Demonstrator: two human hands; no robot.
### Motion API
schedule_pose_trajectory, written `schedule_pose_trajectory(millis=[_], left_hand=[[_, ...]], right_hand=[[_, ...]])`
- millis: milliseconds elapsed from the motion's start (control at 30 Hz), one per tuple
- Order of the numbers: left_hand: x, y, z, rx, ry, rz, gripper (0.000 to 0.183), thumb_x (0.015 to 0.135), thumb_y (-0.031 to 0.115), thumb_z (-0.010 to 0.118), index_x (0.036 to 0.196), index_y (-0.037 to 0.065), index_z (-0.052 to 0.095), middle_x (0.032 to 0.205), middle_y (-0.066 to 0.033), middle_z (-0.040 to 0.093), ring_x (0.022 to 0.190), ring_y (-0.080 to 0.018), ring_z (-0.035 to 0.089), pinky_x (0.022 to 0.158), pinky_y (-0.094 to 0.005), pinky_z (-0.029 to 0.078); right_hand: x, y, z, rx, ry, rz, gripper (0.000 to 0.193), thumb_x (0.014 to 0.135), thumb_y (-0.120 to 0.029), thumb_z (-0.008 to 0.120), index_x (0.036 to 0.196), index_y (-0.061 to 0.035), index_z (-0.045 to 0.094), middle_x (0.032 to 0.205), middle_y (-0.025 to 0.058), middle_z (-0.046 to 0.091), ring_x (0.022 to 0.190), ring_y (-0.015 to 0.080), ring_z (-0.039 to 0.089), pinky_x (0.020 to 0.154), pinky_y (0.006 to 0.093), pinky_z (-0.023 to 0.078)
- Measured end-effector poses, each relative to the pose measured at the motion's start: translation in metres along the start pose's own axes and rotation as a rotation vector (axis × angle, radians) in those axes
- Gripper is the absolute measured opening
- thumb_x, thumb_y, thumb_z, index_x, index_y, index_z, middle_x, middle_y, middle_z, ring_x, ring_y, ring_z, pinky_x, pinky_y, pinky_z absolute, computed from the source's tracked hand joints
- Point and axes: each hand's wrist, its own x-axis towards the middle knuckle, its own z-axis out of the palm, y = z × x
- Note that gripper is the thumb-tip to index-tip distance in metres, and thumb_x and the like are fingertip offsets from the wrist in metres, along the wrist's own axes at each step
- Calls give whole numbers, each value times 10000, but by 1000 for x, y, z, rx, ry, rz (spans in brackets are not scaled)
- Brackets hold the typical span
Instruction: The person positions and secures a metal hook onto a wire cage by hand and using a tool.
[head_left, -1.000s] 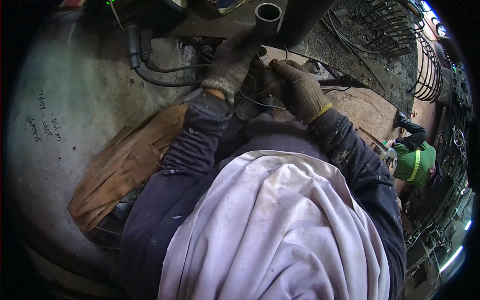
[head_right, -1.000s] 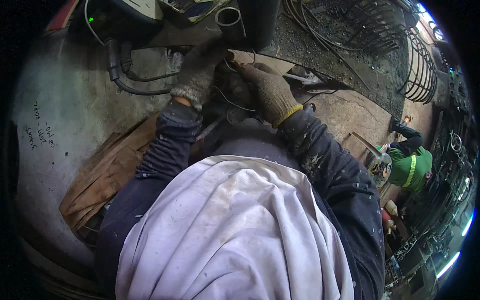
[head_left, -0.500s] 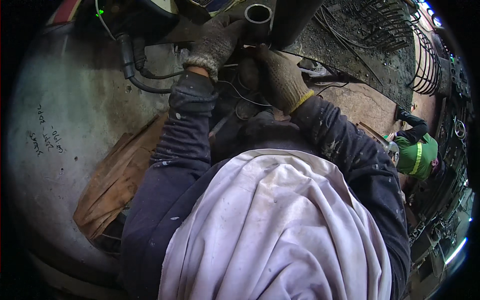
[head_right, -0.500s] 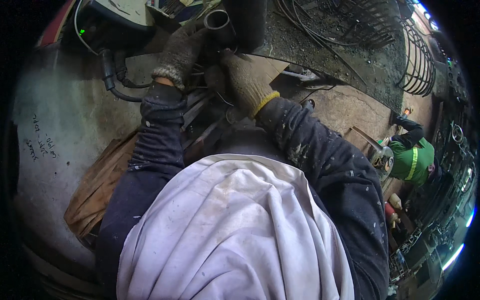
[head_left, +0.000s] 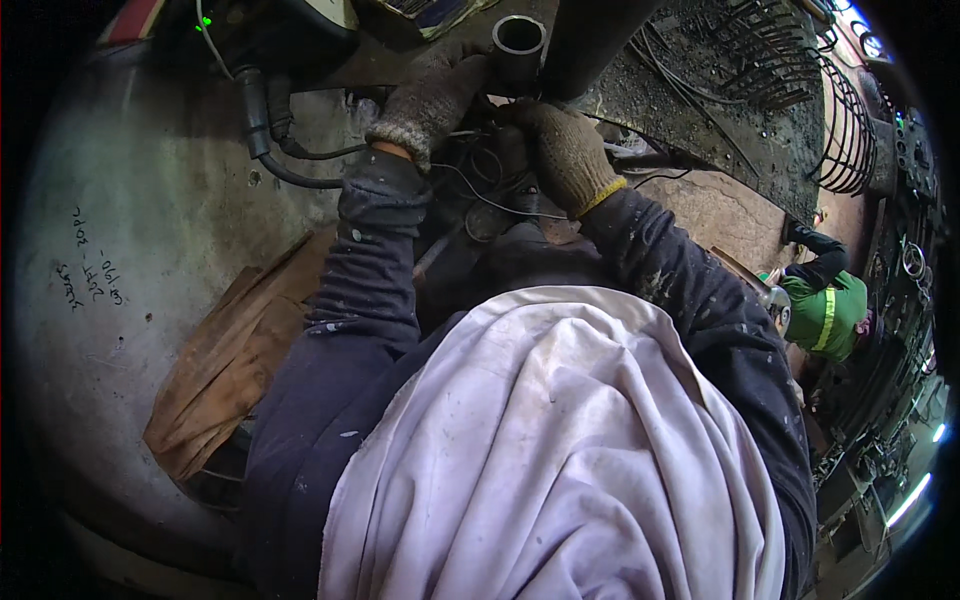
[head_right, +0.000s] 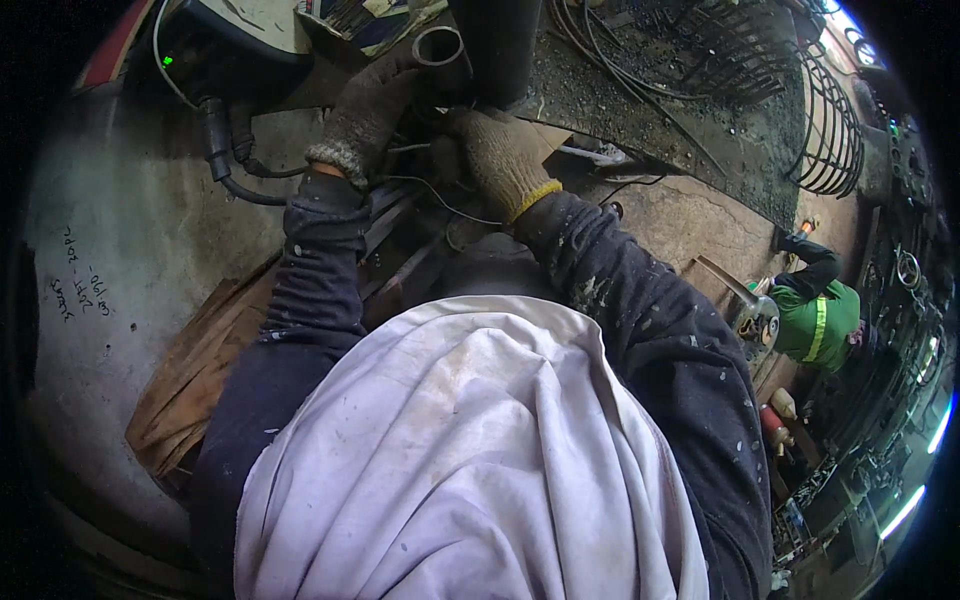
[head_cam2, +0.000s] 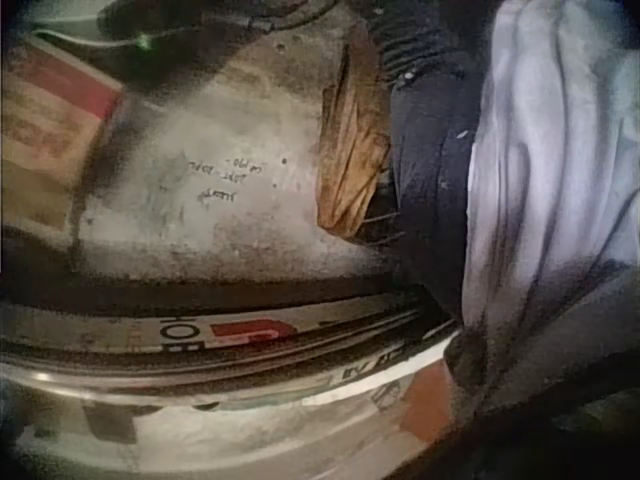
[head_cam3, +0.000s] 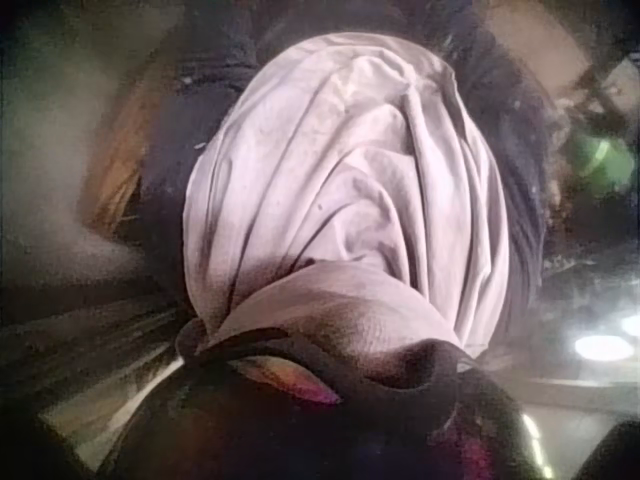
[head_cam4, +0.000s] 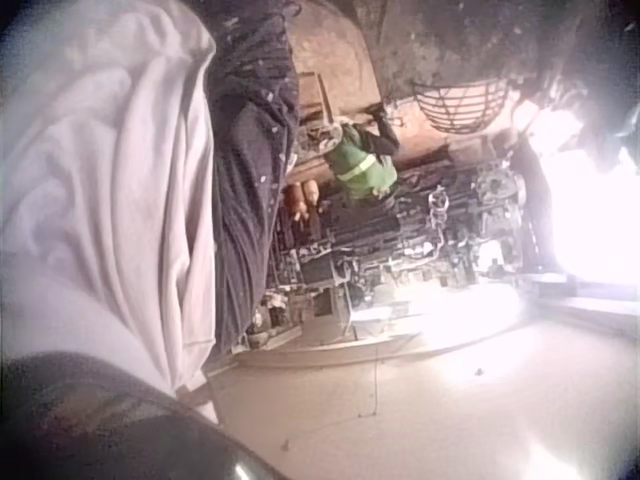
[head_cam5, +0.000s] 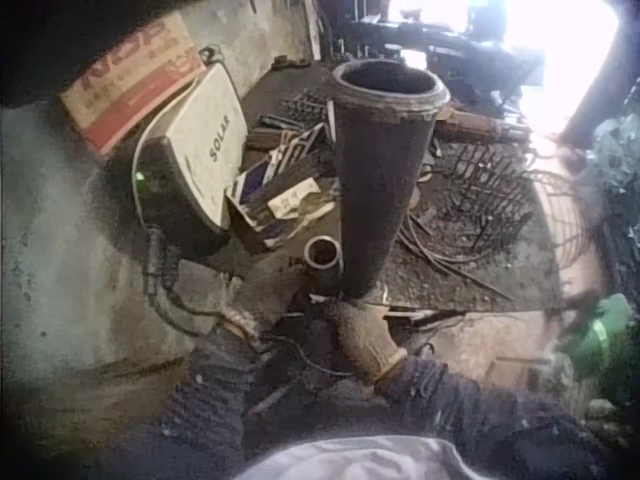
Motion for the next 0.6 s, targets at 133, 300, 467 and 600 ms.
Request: schedule_pose_trajectory(millis=[133,300,467,600], left_hand=[[2,-13,-1,125,66,116,294,985,208,574,1232,59,634,1057,-51,696,922,-119,644,791,-285,514],[0,-1,0,49,29,88,323,974,275,566,1152,23,663,1021,-112,718,874,-176,687,753,-317,542],[-7,17,-12,138,-37,89,326,958,215,574,1213,21,632,988,-92,712,849,-154,676,748,-290,546],[-50,33,-10,-323,-15,-71,292,939,158,583,1187,8,625,926,-65,695,816,-143,662,693,-278,547]], right_hand=[[2,1,-2,273,-53,208,252,891,-100,595,1120,-95,701,1074,165,696,996,332,668,869,386,525],[1,10,-3,35,-73,-50,275,890,-109,599,1153,-95,681,1097,156,690,1012,335,659,879,378,522],[1,-29,-23,396,-278,252,277,937,-152,589,1193,-61,645,1115,147,689,1004,289,664,871,360,520],[-17,-39,-55,629,-330,370,404,947,-276,641,1214,24,606,1067,153,687,1018,219,652,863,323,525]])
